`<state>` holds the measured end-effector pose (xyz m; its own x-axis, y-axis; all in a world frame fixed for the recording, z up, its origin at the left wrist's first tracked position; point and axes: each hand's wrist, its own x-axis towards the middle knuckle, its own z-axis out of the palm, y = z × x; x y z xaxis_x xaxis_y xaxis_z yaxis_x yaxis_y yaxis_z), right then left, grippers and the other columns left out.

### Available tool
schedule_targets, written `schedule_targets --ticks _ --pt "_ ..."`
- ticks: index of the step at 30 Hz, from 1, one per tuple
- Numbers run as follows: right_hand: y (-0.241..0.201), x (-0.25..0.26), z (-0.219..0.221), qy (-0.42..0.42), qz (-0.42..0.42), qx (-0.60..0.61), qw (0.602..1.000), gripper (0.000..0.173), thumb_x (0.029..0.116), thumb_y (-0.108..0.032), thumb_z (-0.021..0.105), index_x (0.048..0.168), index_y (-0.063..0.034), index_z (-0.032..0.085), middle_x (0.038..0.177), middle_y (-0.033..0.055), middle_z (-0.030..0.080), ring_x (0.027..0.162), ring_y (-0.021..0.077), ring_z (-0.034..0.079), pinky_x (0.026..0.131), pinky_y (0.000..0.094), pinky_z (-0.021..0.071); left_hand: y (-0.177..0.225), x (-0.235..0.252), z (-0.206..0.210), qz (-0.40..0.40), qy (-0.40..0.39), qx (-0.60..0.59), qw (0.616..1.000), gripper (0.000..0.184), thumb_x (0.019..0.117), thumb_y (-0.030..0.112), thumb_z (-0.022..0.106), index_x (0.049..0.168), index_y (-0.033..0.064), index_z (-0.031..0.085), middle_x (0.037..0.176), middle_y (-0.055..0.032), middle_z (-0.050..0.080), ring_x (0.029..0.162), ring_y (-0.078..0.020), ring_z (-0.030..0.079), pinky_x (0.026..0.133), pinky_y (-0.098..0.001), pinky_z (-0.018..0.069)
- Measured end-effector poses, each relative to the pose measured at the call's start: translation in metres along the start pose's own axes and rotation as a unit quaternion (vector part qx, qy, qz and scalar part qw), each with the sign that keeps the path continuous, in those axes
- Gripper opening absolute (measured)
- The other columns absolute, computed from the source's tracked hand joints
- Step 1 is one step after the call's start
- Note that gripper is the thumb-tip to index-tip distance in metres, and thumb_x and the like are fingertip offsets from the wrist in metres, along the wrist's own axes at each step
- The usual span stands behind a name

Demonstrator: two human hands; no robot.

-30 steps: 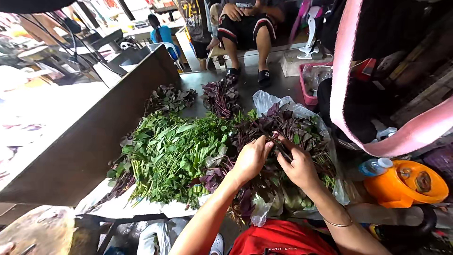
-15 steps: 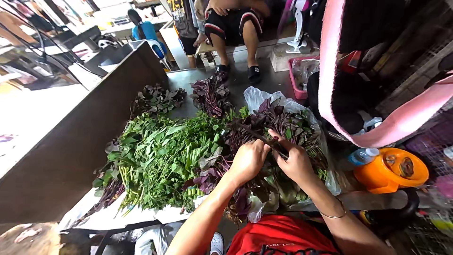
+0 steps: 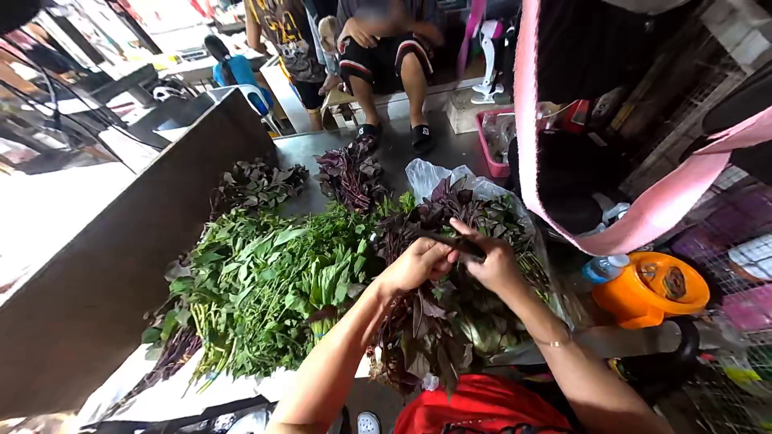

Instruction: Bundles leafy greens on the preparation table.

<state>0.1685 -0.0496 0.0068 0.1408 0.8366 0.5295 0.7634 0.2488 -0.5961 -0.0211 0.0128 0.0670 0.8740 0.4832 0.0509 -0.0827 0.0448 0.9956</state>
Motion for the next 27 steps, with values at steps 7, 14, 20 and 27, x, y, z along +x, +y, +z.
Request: schedule_targets --ticks 7,14,20,27 --pt "0.034 -0.008 -0.019 -0.039 0.123 0.027 0.991 0.044 0.0993 -0.025 0.063 0.135 -0.0001 0.064 0.124 0.0218 0.07 0.115 0.0355 0.068 0.103 0.055 0.0501 0.006 -0.01 -0.01 0.046 0.046 0.209 0.976 0.03 0.1089 0.02 0.038 0.103 0.0047 0.063 0.073 0.0123 0.049 0.062 0.0056 0.043 0.058 -0.0141 0.0383" --pt "-0.044 -0.006 -0.054 -0.113 -0.022 0.12 0.986 0.076 0.0991 -0.066 0.047 0.152 -0.0109 0.051 0.13 0.0102 0.069 0.114 0.0131 0.066 0.101 0.0375 0.0525 0.014 -0.012 0.003 0.125 0.117 0.428 0.888 0.036 0.1094 0.022 0.043 0.111 -0.0042 0.068 0.096 -0.0136 0.07 0.093 -0.015 0.067 0.09 -0.0348 0.054" --pt "-0.045 -0.011 -0.056 -0.149 -0.028 0.127 0.98 0.07 0.1034 -0.064 0.037 0.153 -0.0163 0.05 0.134 0.01 0.066 0.122 0.0146 0.062 0.106 0.0372 0.049 0.011 -0.016 0.015 0.13 0.139 0.445 0.875 0.033 0.1085 0.022 0.047 0.101 -0.0022 0.068 0.086 -0.0123 0.067 0.084 -0.0178 0.066 0.081 -0.0353 0.0539" --pt "-0.042 -0.015 -0.059 -0.167 -0.026 0.102 0.98 0.065 0.1024 -0.064 0.039 0.153 -0.0254 0.052 0.14 0.0094 0.063 0.127 0.0201 0.061 0.107 0.0448 0.0487 0.009 -0.017 0.02 0.125 0.142 0.448 0.874 0.032 0.1078 0.021 0.048 0.098 -0.0012 0.068 0.081 -0.0105 0.065 0.078 -0.0175 0.065 0.076 -0.0368 0.0541"
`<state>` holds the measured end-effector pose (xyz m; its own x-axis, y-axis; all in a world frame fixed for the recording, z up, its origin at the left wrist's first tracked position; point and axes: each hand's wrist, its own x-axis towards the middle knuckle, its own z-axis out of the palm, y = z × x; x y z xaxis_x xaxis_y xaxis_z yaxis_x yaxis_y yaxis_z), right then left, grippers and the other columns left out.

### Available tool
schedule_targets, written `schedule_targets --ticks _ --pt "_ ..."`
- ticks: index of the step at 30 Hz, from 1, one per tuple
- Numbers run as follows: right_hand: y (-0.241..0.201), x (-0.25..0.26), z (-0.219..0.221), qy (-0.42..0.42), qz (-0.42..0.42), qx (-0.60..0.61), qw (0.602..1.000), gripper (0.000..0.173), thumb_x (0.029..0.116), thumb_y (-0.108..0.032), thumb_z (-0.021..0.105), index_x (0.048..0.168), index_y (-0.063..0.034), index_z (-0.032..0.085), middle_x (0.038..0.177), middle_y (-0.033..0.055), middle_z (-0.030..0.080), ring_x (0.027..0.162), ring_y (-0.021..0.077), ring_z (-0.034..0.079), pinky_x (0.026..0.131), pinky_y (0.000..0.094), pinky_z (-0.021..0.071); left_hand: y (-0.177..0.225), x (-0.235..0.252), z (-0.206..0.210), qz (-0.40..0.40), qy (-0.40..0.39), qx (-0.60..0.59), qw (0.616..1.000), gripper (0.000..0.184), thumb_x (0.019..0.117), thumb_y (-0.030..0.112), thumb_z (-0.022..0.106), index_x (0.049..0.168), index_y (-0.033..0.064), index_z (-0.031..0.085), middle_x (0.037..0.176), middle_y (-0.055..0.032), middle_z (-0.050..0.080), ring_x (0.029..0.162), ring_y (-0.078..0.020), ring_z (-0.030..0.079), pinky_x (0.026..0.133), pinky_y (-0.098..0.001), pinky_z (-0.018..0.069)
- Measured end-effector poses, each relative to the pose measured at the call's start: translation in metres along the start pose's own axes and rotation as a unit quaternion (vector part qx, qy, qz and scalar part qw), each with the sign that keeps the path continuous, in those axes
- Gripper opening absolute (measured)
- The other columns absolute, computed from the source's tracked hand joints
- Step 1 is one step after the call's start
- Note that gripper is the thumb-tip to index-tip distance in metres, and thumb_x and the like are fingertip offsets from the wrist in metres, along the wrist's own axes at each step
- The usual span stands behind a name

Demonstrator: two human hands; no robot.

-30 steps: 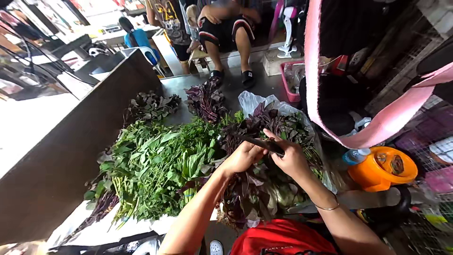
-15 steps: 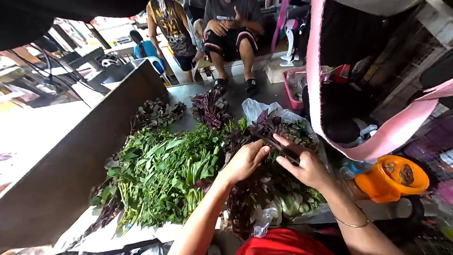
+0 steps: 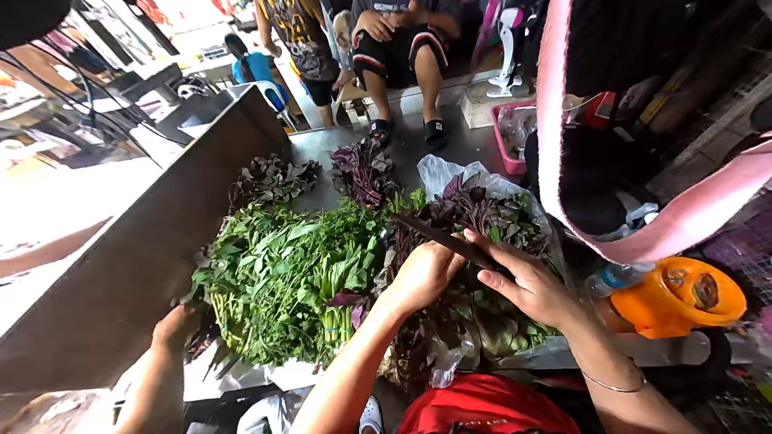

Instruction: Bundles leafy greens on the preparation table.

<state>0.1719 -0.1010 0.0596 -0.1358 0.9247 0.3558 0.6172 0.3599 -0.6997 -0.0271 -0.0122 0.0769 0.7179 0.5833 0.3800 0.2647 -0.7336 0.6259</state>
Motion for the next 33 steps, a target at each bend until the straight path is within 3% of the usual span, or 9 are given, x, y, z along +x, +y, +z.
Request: schedule_targets --ticks 4,6,9,12,16,21,26,30,33 --pt "0.043 -0.001 0.001 0.079 0.021 -0.021 0.996 0.052 0.1049 -0.046 0.049 0.145 -0.0138 0.059 0.139 0.0089 0.064 0.125 0.0218 0.063 0.106 0.0483 0.0503 0.004 -0.002 0.002 0.009 0.003 -0.016 1.0 0.035 0.1085 0.023 0.047 0.101 -0.003 0.069 0.084 -0.0109 0.067 0.078 -0.0153 0.065 0.077 -0.033 0.0541" --pt "0.077 -0.005 -0.01 0.1 0.074 -0.029 0.992 0.053 0.1068 -0.037 0.048 0.155 -0.0138 0.047 0.151 0.0087 0.055 0.136 0.0239 0.055 0.115 0.0499 0.0421 0.008 -0.006 -0.004 -0.011 -0.008 -0.022 1.0 0.042 0.1096 0.026 0.037 0.11 -0.0029 0.067 0.091 -0.0102 0.067 0.083 -0.0129 0.063 0.079 -0.0308 0.052" --pt "0.061 -0.012 -0.024 0.084 0.071 -0.001 0.994 0.062 0.105 -0.048 0.048 0.154 -0.0101 0.048 0.153 0.0095 0.052 0.14 0.0175 0.051 0.118 0.0411 0.0395 0.01 -0.006 -0.009 -0.059 -0.02 -0.02 0.998 0.041 0.1055 0.016 0.036 0.126 -0.0058 0.064 0.112 -0.0184 0.068 0.102 -0.02 0.066 0.094 -0.0364 0.0522" --pt "0.023 -0.019 -0.019 0.044 0.015 0.04 0.998 0.067 0.0981 -0.056 0.057 0.144 -0.0079 0.059 0.143 0.0083 0.062 0.132 0.0121 0.058 0.112 0.0359 0.0472 0.012 -0.004 0.004 -0.077 0.016 0.002 0.997 0.027 0.1047 0.012 0.05 0.119 -0.0005 0.07 0.109 -0.014 0.07 0.103 -0.0196 0.067 0.094 -0.038 0.0541" --pt "0.001 -0.026 -0.018 -0.002 0.039 0.02 0.999 0.079 0.0959 -0.065 0.055 0.158 -0.0162 0.043 0.151 0.0058 0.055 0.136 0.0138 0.054 0.113 0.0404 0.0453 0.023 -0.01 0.026 -0.086 0.109 0.038 0.99 0.021 0.0969 0.012 0.063 0.111 0.0054 0.077 0.102 -0.0092 0.075 0.098 -0.0192 0.071 0.092 -0.0409 0.0566" --pt "-0.001 -0.034 -0.039 -0.043 0.068 -0.071 0.994 0.073 0.0973 -0.068 0.048 0.157 -0.0255 0.045 0.14 0.0074 0.064 0.125 0.0226 0.064 0.103 0.0486 0.0512 0.035 -0.019 0.06 -0.026 0.214 0.096 0.972 0.012 0.0931 0.018 0.07 0.089 0.0107 0.079 0.088 -0.0022 0.075 0.089 -0.0137 0.07 0.084 -0.033 0.0545" --pt "0.007 -0.047 -0.047 -0.059 0.071 -0.133 0.987 0.066 0.0983 -0.069 0.044 0.156 -0.0354 0.045 0.124 0.0135 0.069 0.109 0.0312 0.069 0.09 0.055 0.0547 0.044 -0.022 0.078 -0.053 0.221 0.093 0.969 0.009 0.0909 0.017 0.072 0.088 0.0135 0.079 0.086 0.0001 0.075 0.088 -0.0132 0.07 0.08 -0.0355 0.0538" --pt "0.013 -0.055 -0.042 -0.011 0.052 -0.193 0.98 0.06 0.1008 -0.062 0.046 0.153 -0.0328 0.051 0.117 0.0209 0.069 0.09 0.0378 0.071 0.072 0.0561 0.0565 0.046 -0.019 0.087 -0.072 0.213 0.068 0.972 0.01 0.0912 0.019 0.072 0.088 0.0136 0.08 0.09 0.0003 0.075 0.09 -0.0128 0.07 0.082 -0.0363 0.0557" --pt "0.015 -0.057 -0.041 -0.015 0.057 -0.222 0.973 0.058 0.1019 -0.061 0.045 0.152 -0.0327 0.052 0.115 0.0228 0.069 0.084 0.0385 0.07 0.068 0.0554 0.0563 0.046 -0.017 0.093 -0.087 0.205 0.063 0.973 0.01 0.0913 0.02 0.073 0.089 0.0127 0.08 0.091 -0.0007 0.075 0.091 -0.0142 0.07 0.084 -0.0377 0.0561"
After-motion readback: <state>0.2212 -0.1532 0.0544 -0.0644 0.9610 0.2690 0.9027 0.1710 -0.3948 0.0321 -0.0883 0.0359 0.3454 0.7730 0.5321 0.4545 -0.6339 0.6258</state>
